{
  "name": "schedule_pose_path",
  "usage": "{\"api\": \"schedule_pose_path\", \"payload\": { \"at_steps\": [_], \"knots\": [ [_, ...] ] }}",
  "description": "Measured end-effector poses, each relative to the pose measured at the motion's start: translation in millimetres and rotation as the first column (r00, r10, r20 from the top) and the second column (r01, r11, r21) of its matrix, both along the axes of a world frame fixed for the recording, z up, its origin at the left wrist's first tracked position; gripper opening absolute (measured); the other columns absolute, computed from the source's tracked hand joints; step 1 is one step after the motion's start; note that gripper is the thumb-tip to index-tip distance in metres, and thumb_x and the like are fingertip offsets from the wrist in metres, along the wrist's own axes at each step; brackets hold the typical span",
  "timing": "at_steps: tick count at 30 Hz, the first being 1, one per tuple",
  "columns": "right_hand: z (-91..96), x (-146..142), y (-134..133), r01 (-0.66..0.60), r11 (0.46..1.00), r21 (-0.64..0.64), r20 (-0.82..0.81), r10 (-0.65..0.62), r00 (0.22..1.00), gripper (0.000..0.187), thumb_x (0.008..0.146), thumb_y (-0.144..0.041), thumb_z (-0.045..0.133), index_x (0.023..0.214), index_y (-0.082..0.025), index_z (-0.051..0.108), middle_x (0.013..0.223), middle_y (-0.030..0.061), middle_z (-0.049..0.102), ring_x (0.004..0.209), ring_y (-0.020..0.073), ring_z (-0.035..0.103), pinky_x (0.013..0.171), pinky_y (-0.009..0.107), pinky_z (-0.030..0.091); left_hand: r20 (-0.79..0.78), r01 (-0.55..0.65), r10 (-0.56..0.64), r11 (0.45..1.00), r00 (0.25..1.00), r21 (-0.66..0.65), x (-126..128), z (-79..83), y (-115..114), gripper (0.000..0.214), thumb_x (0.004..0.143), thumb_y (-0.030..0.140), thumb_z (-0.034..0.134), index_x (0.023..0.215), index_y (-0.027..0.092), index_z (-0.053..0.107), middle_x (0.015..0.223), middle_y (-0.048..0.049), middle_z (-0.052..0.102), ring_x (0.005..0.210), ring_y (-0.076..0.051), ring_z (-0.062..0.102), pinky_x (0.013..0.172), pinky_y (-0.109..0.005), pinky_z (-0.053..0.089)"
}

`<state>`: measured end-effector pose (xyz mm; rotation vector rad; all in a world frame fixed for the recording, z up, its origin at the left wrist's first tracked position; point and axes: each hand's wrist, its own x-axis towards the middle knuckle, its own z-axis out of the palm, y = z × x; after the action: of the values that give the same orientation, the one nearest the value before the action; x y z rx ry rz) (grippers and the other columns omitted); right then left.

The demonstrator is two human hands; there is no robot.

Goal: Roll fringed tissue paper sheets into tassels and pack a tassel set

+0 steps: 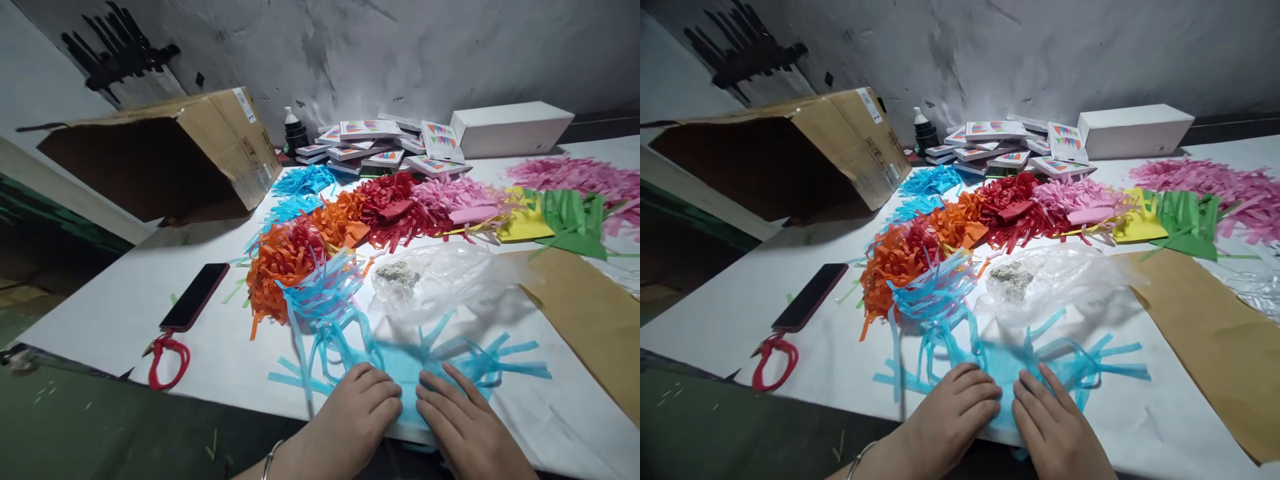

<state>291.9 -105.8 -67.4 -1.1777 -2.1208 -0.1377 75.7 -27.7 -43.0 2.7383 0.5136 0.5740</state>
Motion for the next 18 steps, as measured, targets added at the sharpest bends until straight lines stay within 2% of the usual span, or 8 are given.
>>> {"api": "schedule_pose_path", "payload": {
  "at_steps": [2,6,9,12,13,15,17,18],
  "knots": [
    [2.5,-0.4,-0.4,0.022,0.997,-0.07,-0.065,-0.026,0.998,0.033,0.103,-0.008,0.036,0.104,-0.016,0.068,0.095,0.0036,0.075,0.114,0.0203,0.063,0.113,0.043,0.033,0.01,-0.03,0.03,0.999,0.999,-0.022,0.7,2.2,-1.4,0.022,0.103,0.011,0.04,0.107,0.018,0.061,0.107,-0.0041,0.075,0.099,-0.018,0.065,0.092,-0.037,0.046],
    [6.1,-5.9,6.9,0.146,0.972,-0.184,-0.127,-0.171,0.977,0.021,0.103,-0.015,0.046,0.098,-0.02,0.066,0.083,0.0005,0.068,0.098,0.0198,0.061,0.098,0.039,0.034,-0.077,-0.249,0.246,0.968,0.966,-0.035,-1.2,3.6,7.0,0.012,0.102,0.024,0.052,0.107,0.02,0.063,0.117,-0.0052,0.074,0.095,-0.024,0.066,0.082,-0.041,0.046],
    [7.7,-11.8,13.7,0.228,0.951,-0.209,-0.12,-0.256,0.959,0.025,0.104,-0.019,0.045,0.089,-0.021,0.065,0.079,0.0009,0.064,0.088,0.0196,0.058,0.093,0.04,0.033,-0.214,-0.417,0.417,0.908,0.884,0.044,-13.8,10.5,22.8,0.012,0.097,0.03,0.062,0.098,0.02,0.066,0.118,-0.0077,0.074,0.095,-0.029,0.067,0.081,-0.046,0.046],
    [7.9,-13.9,15.3,0.228,0.951,-0.208,-0.136,-0.259,0.956,0.023,0.103,-0.018,0.046,0.09,-0.021,0.065,0.08,0.0015,0.064,0.087,0.0193,0.056,0.093,0.04,0.032,-0.176,-0.557,0.58,0.814,0.795,0.165,-27.2,22.3,30.0,0.014,0.095,0.029,0.064,0.104,0.017,0.067,0.123,-0.0136,0.071,0.106,-0.036,0.063,0.086,-0.052,0.045],
    [7.8,-13.5,14.8,0.224,0.952,-0.208,-0.146,-0.257,0.955,0.022,0.103,-0.018,0.046,0.092,-0.021,0.065,0.081,0.0017,0.065,0.087,0.0193,0.056,0.093,0.04,0.032,-0.142,-0.559,0.582,0.811,0.801,0.171,-28.4,25.4,28.4,0.021,0.095,0.028,0.063,0.113,0.017,0.065,0.129,-0.0157,0.067,0.113,-0.038,0.06,0.091,-0.055,0.043],
    [7.4,-11.4,13.6,0.207,0.952,-0.224,-0.153,-0.244,0.958,0.021,0.103,-0.019,0.046,0.094,-0.021,0.065,0.083,0.0016,0.065,0.088,0.0192,0.056,0.094,0.039,0.032,-0.098,-0.462,0.469,0.883,0.878,0.082,-24.0,27.2,20.3,0.041,0.096,0.03,0.063,0.134,0.017,0.054,0.139,-0.0174,0.06,0.123,-0.037,0.054,0.1,-0.055,0.041],
    [6.4,-8.9,13.2,0.185,0.952,-0.243,-0.153,-0.226,0.962,0.021,0.104,-0.02,0.046,0.095,-0.022,0.065,0.083,0.0008,0.065,0.087,0.0189,0.056,0.094,0.039,0.032,-0.093,-0.299,0.292,0.951,0.952,-0.08,-12.6,21.9,10.6,0.048,0.097,0.029,0.06,0.142,0.018,0.045,0.131,-0.015,0.064,0.116,-0.031,0.058,0.098,-0.049,0.045],
    [5.7,-7.8,13.3,0.182,0.95,-0.253,-0.146,-0.224,0.964,0.021,0.104,-0.021,0.046,0.095,-0.023,0.064,0.084,0.0006,0.065,0.088,0.0191,0.056,0.094,0.039,0.032,-0.092,-0.254,0.242,0.955,0.966,-0.151,-6.1,17.2,7.1,0.044,0.098,0.027,0.057,0.14,0.018,0.046,0.122,-0.0129,0.068,0.108,-0.029,0.062,0.093,-0.046,0.048]
  ]
}}
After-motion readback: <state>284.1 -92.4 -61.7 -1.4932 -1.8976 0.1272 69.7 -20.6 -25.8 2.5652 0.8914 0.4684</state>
